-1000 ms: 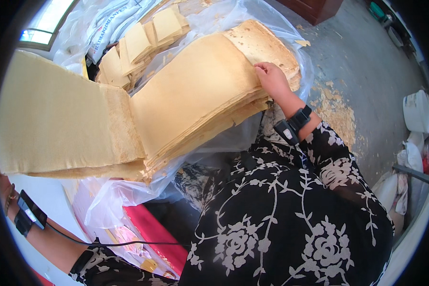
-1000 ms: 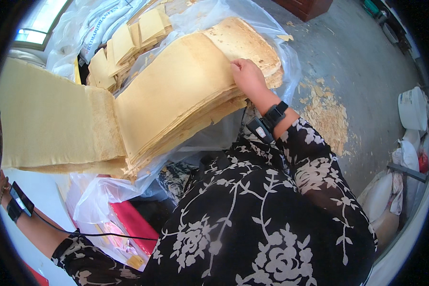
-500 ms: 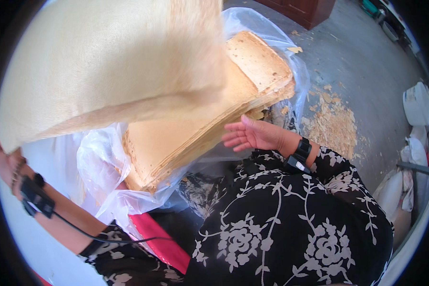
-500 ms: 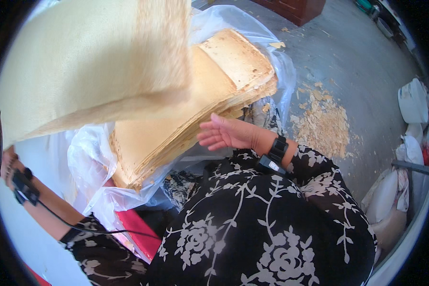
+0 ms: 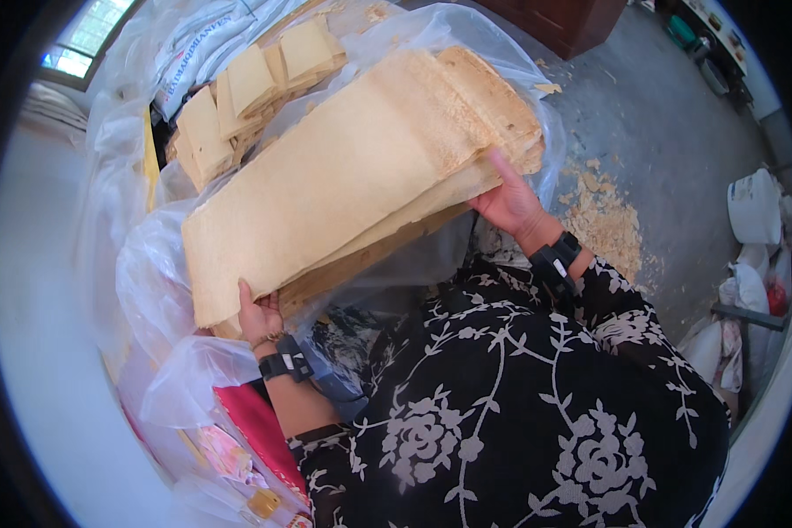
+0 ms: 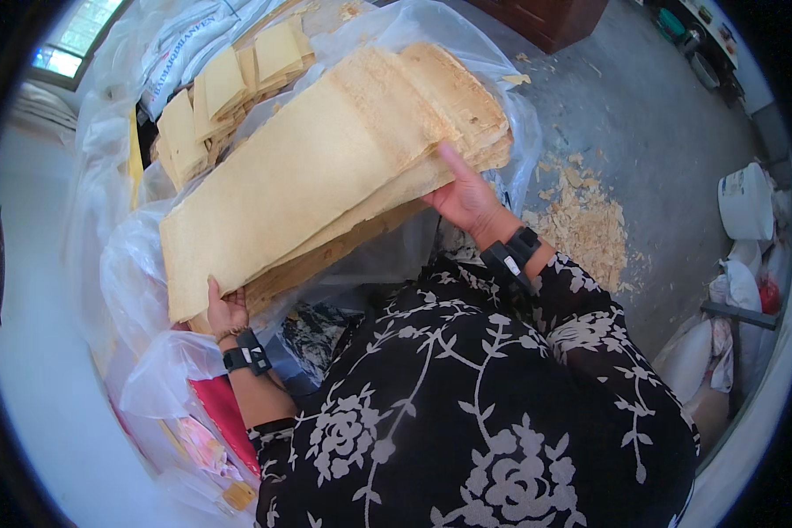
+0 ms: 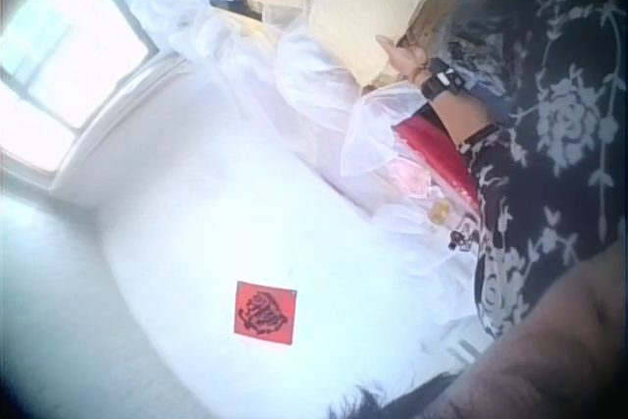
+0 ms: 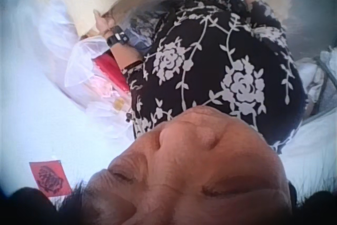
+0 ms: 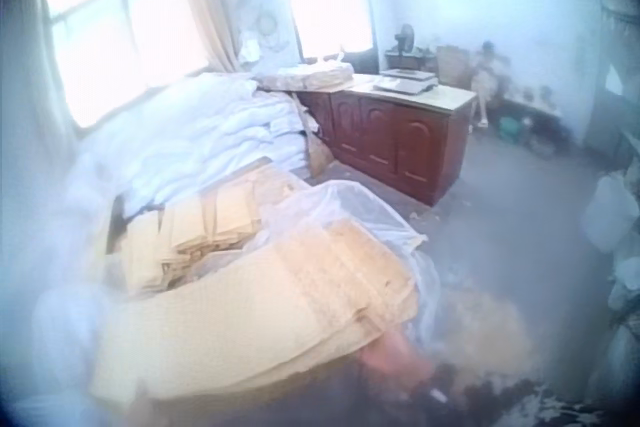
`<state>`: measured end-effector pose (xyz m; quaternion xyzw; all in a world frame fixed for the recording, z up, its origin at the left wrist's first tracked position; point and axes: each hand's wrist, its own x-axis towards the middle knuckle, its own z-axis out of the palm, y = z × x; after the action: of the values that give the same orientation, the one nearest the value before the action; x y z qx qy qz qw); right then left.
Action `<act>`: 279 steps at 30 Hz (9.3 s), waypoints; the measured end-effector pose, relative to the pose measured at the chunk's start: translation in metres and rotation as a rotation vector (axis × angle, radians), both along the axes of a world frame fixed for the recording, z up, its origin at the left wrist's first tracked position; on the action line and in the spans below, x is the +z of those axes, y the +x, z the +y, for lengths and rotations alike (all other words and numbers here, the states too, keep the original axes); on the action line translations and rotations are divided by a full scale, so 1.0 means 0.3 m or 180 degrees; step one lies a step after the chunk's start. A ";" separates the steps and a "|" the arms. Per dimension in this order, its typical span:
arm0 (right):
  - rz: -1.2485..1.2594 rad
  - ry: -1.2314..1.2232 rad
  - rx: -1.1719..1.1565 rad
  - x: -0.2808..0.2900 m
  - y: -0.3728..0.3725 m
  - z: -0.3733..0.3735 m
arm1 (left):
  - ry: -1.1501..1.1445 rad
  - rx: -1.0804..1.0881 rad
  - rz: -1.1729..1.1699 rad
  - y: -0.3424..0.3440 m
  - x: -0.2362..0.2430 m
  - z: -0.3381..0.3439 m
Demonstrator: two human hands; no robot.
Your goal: The person repeatedly folds thin, rectangular, beige sheets by hand. Each sheet is folded in half and then folded again into a smaller rectangle before being placed on a growing stack. The person handles the sheets one at a time from a larger pile.
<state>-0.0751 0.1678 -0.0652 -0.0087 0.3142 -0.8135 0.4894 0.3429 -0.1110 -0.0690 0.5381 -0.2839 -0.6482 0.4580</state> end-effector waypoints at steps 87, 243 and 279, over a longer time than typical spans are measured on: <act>0.6718 0.3095 0.1003 0.259 -0.306 -0.438 | -0.4934 -0.2682 -0.2933 -1.078 -0.008 0.097; 0.7101 0.2502 0.1057 0.097 0.075 -0.558 | 0.0143 -0.1818 -0.1044 0.107 0.058 0.271; 0.0859 0.1211 0.0228 0.049 -0.027 0.107 | -0.4645 -0.3647 -0.3285 -0.880 0.168 0.326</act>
<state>-0.0832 0.2000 -0.0505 -0.0361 0.5240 -0.7132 0.4643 0.0789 -0.0132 -0.0187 0.1289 -0.9753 -0.1332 0.1203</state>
